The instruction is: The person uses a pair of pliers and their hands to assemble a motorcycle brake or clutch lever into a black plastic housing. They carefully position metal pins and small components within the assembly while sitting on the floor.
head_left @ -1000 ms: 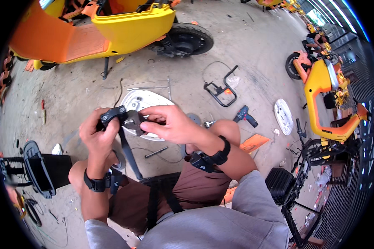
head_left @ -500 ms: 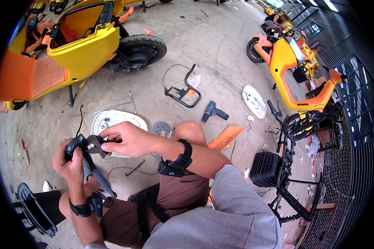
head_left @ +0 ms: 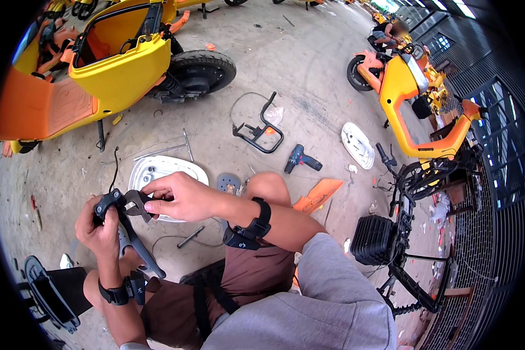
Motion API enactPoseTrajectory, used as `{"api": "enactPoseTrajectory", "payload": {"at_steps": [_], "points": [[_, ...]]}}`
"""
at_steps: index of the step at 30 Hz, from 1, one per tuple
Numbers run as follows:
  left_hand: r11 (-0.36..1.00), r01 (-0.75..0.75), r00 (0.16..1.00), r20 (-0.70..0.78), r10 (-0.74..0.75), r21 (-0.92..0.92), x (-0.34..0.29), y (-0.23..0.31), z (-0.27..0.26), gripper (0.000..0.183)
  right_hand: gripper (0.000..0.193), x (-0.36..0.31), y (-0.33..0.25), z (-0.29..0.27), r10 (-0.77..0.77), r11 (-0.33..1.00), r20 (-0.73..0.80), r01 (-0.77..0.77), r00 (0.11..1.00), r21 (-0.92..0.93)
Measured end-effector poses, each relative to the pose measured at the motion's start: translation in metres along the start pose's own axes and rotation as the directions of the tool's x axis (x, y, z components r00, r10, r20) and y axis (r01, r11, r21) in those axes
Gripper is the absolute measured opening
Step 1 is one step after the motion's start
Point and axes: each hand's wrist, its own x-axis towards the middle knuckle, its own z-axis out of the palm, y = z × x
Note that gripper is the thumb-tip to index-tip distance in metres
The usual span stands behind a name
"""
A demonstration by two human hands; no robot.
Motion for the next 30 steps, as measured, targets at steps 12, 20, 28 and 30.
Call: {"api": "enactPoseTrajectory", "payload": {"at_steps": [12,20,28,30], "points": [[0.999,-0.003,1.0,0.023,0.004,-0.04,0.0,0.005,0.005,0.012,0.033,-0.004,-0.002,-0.004,0.037,0.999,0.019,-0.037,0.999,-0.022],[0.995,-0.091,0.996,0.014,0.09,0.03,0.003,0.005,-0.001,0.014,0.03,-0.001,-0.005,0.002,0.052,0.997,-0.017,-0.051,0.999,0.051],[0.998,-0.013,1.0,0.013,0.013,-0.055,0.005,0.014,0.001,0.012,0.032,-0.002,0.0,0.008,0.1,0.992,-0.042,-0.097,0.994,0.077],[0.998,-0.011,1.0,0.002,0.012,-0.067,0.005,0.014,0.002,0.011,0.033,-0.001,-0.002,0.006,0.088,0.993,-0.028,-0.086,0.996,0.076]]}}
